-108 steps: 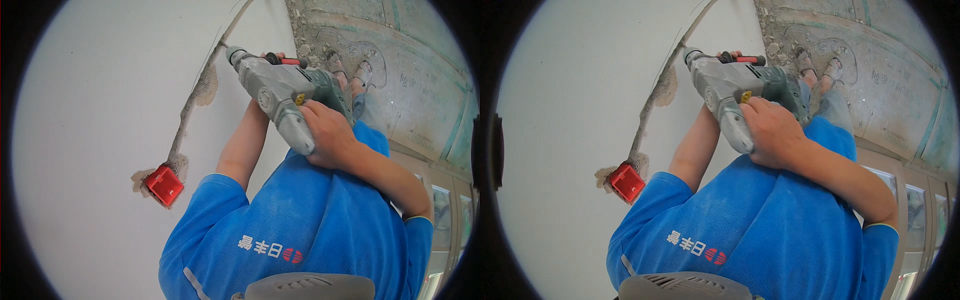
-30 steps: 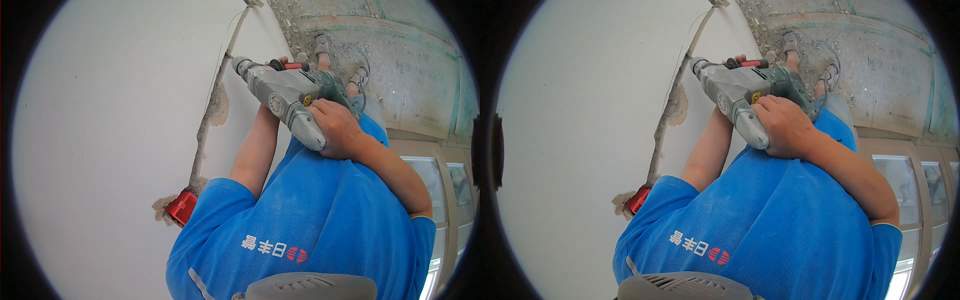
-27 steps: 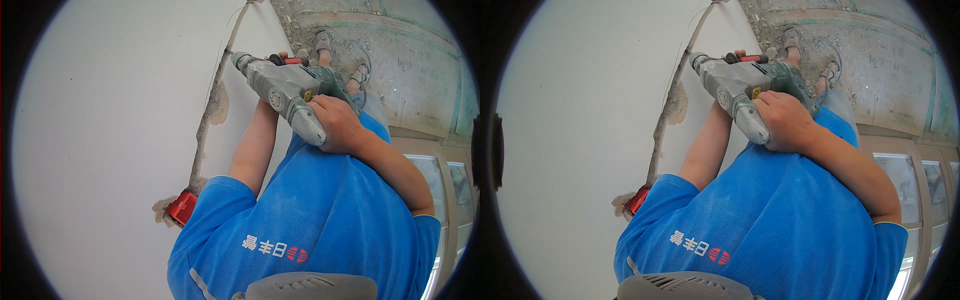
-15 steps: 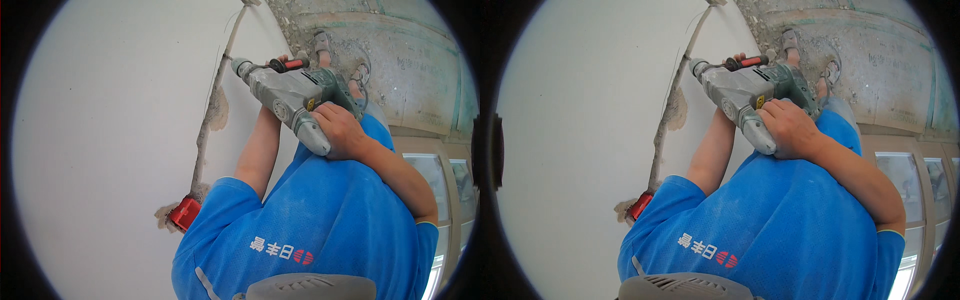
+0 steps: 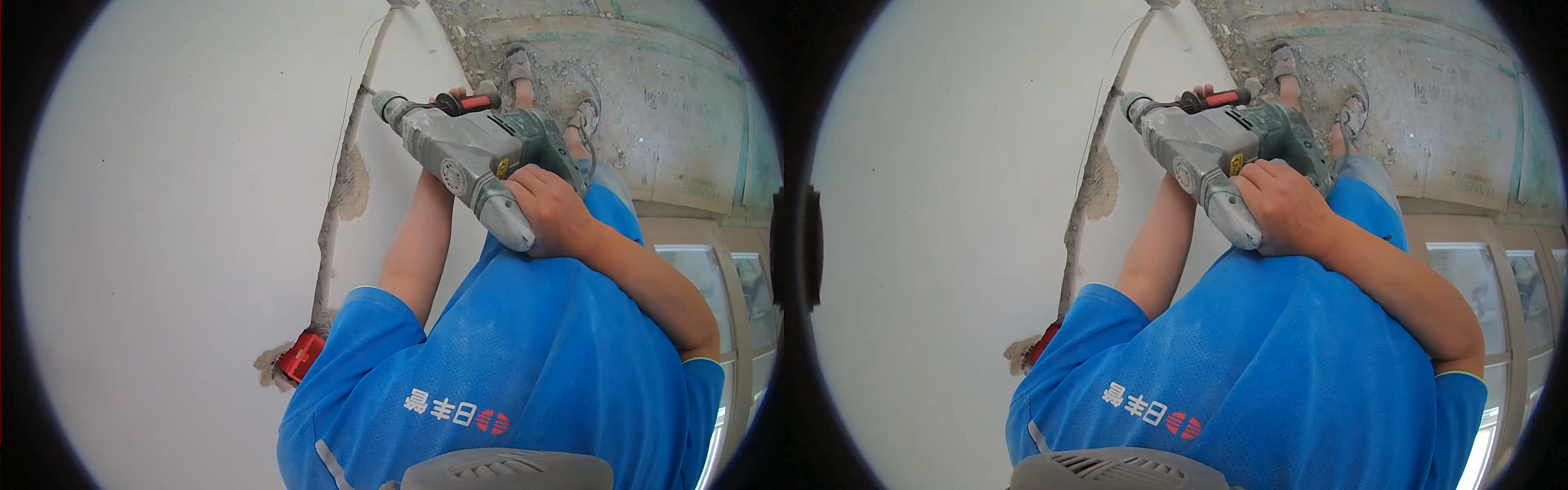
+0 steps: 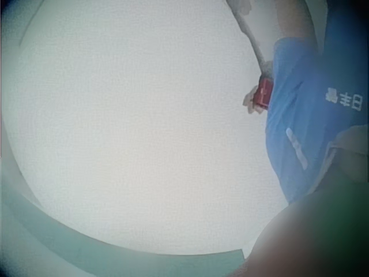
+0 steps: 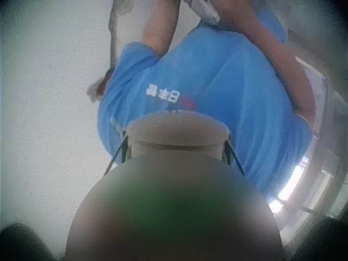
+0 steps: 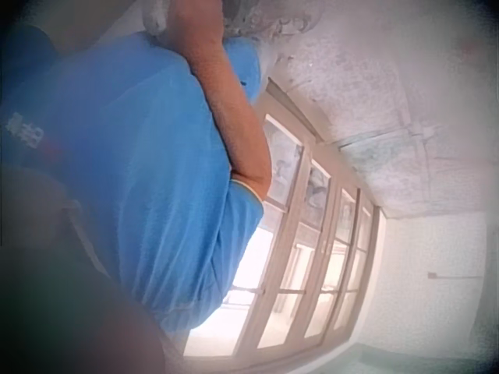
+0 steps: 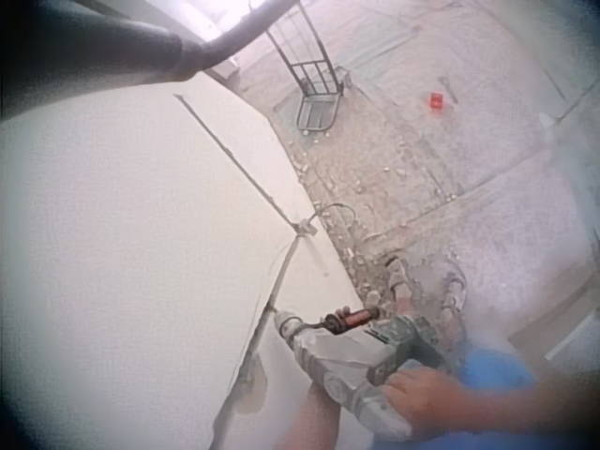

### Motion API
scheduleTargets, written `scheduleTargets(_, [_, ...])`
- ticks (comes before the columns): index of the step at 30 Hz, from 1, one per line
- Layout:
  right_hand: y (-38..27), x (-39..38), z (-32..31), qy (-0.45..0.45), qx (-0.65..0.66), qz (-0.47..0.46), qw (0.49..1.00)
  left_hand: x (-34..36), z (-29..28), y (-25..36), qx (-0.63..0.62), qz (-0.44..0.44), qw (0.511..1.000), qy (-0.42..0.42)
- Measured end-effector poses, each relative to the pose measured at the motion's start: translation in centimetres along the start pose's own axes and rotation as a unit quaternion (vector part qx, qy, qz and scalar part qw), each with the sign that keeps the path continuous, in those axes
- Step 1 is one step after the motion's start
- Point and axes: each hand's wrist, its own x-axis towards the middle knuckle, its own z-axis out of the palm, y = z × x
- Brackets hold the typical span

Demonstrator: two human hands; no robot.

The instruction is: Use a hammer drill to chisel a channel into a concrete wall and ceiling for electrical wiring installation.

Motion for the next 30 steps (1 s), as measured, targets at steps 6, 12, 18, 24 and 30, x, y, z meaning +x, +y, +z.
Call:
scheduleTargets(6, [-0.4,1.1,0.0,0.006,0.006,0.010,1.000,-0.2,2.8,0.4,-0.010,-0.044,0.999,-0.028])
scheduleTargets(12, [-0.7,2.5,0.0,-0.042,0.002,0.053,0.998,1.4,2.3,0.8,-0.160,-0.070,0.985,0.002])
scheduleTargets(18, [0.0,0.8,-0.7,0.013,0.017,0.038,0.999,0.0,0.9,0.6,-0.013,-0.072,0.981,-0.182])
scheduleTargets(24, [0.2,1.9,-0.2,-0.026,0.008,0.055,0.998,2.5,-0.2,0.8,-0.086,-0.054,0.994,-0.031])
scheduleTargets(30, [0.9,1.8,0.4,-0.001,-0.001,0.060,0.998,2.9,-0.3,0.3,-0.001,-0.031,0.998,-0.047])
